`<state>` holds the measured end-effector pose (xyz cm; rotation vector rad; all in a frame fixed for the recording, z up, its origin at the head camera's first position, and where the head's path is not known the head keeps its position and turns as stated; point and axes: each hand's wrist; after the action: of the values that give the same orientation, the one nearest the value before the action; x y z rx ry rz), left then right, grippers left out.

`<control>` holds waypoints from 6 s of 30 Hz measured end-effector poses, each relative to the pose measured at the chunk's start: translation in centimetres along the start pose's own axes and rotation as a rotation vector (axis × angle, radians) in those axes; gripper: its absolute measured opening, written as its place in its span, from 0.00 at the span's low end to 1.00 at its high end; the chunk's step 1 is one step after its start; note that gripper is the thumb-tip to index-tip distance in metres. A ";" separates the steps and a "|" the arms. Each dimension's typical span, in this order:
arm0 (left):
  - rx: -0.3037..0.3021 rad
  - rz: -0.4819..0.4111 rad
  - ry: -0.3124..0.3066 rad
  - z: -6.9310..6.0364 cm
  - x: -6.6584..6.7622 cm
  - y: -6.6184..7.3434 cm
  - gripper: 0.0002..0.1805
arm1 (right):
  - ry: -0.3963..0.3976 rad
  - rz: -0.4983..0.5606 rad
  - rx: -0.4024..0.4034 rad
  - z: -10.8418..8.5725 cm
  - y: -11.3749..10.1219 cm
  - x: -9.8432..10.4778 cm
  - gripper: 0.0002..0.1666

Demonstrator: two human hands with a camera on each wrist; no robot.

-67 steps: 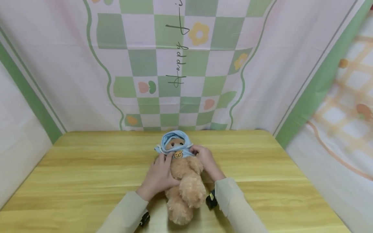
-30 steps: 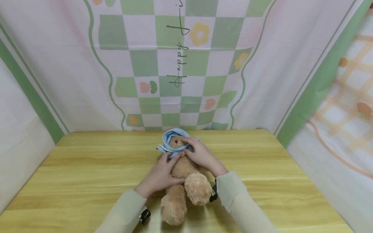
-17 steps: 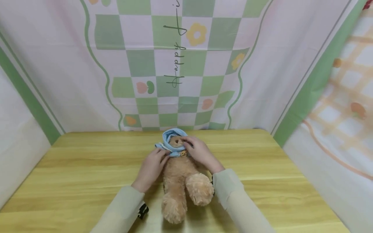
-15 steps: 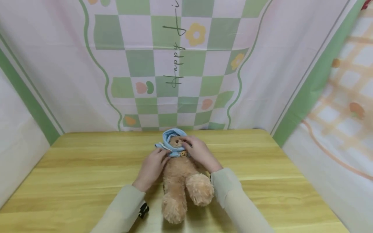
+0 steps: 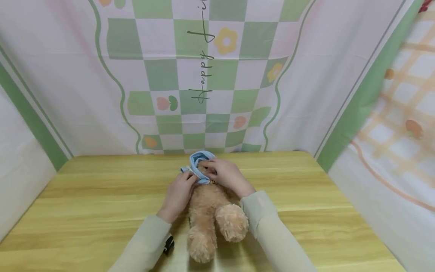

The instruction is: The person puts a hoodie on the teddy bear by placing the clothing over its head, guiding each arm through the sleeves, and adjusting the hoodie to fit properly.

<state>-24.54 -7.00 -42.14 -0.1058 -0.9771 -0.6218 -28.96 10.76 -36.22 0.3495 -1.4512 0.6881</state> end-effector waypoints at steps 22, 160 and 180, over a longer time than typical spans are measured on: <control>-0.065 0.112 -0.050 -0.9 0.4 -0.7 0.02 | 0.216 0.166 -0.265 0.2 0.1 -1.1 0.08; 0.105 -0.226 -0.392 -1.8 2.8 0.9 0.36 | -0.079 0.588 -0.217 -7.1 3.2 -3.2 0.24; 0.133 -0.325 -0.404 -1.1 3.2 0.9 0.25 | 0.164 0.754 -0.326 -5.4 1.5 -2.6 0.24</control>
<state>-21.93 -8.13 -40.02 0.0501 -1.4402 -0.8499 -25.56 14.68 -39.66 -0.5287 -1.4974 1.0243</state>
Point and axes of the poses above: each hand's wrist, its own z-axis towards the middle knuckle, its own x-axis out of the back of the hand, y = z × x, and after that the axes turned 7 degrees about -y, right-handed
